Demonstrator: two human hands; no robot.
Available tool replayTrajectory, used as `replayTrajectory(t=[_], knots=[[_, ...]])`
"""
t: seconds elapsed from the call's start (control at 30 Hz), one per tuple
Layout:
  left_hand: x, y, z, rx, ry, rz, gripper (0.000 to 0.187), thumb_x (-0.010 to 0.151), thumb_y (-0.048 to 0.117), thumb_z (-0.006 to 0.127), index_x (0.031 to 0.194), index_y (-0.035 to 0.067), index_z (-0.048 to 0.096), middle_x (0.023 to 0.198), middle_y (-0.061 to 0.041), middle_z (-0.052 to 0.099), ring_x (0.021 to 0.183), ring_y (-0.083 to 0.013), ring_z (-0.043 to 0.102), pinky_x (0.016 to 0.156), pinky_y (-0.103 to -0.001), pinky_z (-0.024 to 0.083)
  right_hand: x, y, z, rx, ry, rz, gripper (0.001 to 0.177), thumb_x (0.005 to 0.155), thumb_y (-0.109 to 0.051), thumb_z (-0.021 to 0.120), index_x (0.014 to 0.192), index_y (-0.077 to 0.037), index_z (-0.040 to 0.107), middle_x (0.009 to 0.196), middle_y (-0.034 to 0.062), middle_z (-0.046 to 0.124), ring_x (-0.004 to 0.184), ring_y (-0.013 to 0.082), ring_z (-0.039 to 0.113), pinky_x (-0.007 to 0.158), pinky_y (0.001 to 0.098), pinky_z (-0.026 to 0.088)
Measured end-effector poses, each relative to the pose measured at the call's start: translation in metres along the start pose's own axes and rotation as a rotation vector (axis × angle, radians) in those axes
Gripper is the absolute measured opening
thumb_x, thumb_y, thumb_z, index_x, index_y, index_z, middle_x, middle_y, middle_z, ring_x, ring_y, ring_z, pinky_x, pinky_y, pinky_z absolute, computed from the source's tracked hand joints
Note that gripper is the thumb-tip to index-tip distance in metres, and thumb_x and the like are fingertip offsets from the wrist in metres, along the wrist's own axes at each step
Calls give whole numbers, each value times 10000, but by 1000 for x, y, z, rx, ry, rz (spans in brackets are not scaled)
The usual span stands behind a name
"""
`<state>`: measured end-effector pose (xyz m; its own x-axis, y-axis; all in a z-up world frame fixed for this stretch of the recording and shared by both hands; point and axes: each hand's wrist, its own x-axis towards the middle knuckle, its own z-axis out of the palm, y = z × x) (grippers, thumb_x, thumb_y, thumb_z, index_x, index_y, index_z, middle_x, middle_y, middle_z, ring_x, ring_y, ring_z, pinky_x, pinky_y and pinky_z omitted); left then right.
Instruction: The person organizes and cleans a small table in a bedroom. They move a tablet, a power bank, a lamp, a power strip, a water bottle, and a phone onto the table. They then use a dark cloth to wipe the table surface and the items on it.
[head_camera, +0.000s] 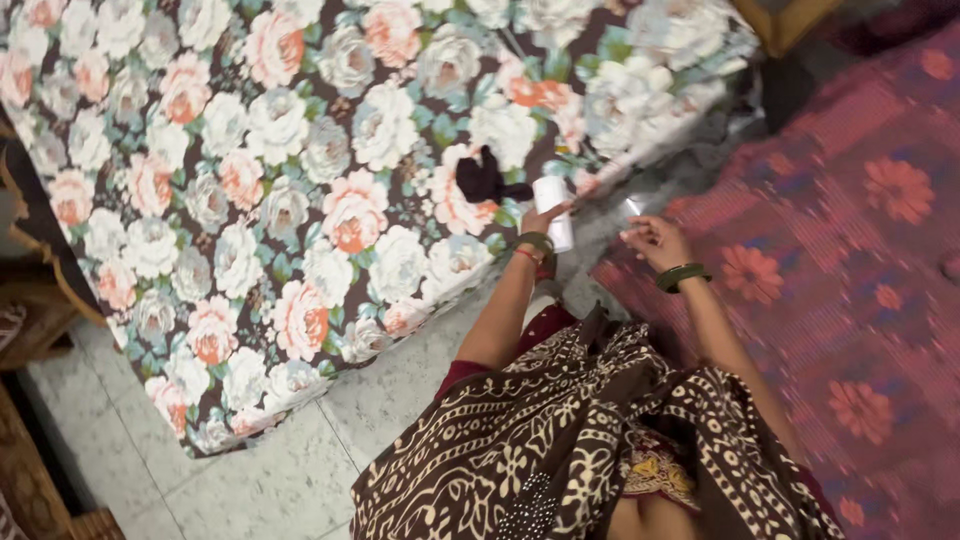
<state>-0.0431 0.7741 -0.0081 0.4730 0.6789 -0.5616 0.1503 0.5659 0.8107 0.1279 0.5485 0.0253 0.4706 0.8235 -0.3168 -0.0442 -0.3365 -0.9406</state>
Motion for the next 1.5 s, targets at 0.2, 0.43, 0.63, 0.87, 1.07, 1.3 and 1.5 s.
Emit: replayTrajectory(t=[0.2, 0.43, 0.63, 0.87, 1.07, 1.3, 1.5], knots=[[36, 43, -131, 45, 297, 103, 546, 743, 382, 882, 1082, -32, 775, 975, -100, 771, 852, -196, 703, 762, -348, 538, 85, -22, 108, -200, -149, -52, 410, 916, -244, 752, 1284, -86, 664, 1011, 62, 740, 917, 153, 713, 762, 323, 578], [108, 50, -154, 376, 117, 41, 673, 768, 488, 876, 1197, -11, 737, 1124, -116, 738, 1028, -209, 674, 941, -355, 496, 118, -33, 166, -229, -302, 78, 444, 931, -385, 716, 1282, -117, 670, 1003, 42, 753, 916, 175, 731, 788, 331, 582], [119, 63, -97, 144, -362, -211, 465, 989, 353, 750, 1281, -1, 678, 1043, -73, 725, 944, -210, 667, 859, -378, 521, 109, -35, 117, 6, 43, 260, 488, 933, -414, 709, 1324, -129, 656, 1097, 91, 717, 948, 202, 685, 773, 415, 583], [74, 72, 57, -33, -1108, -449, 338, 979, 239, 715, 1238, 34, 644, 989, -25, 731, 877, -164, 718, 817, -381, 634, 56, -37, 41, 776, 460, 108, 502, 935, -335, 701, 1367, -103, 596, 1196, 74, 689, 1039, 198, 675, 840, 407, 570], [47, 36, 163, 346, -1296, -458, 376, 1009, 250, 735, 1264, -7, 631, 982, -87, 720, 812, -216, 731, 698, -384, 620, -50, -47, -33, 1125, 717, -148, 493, 936, -255, 705, 1372, -53, 595, 1238, 84, 697, 1068, 207, 696, 883, 390, 570], [13, 4, 224, 166, -1154, -442, 439, 964, 276, 681, 1298, 27, 542, 1134, -160, 735, 919, -289, 745, 736, -463, 640, -134, 4, -143, 585, 1298, -254, 491, 965, -186, 806, 1358, 50, 630, 1241, 95, 697, 1095, 169, 667, 991, 328, 544], [8, -23, 295, 126, -953, -419, 489, 910, 277, 718, 1275, -3, 553, 1082, -161, 736, 906, -307, 760, 749, -469, 639, -117, 23, -288, 47, 1692, -290, 666, 822, -208, 909, 1336, 4, 542, 1290, 167, 609, 1177, 294, 594, 1017, 393, 488]])
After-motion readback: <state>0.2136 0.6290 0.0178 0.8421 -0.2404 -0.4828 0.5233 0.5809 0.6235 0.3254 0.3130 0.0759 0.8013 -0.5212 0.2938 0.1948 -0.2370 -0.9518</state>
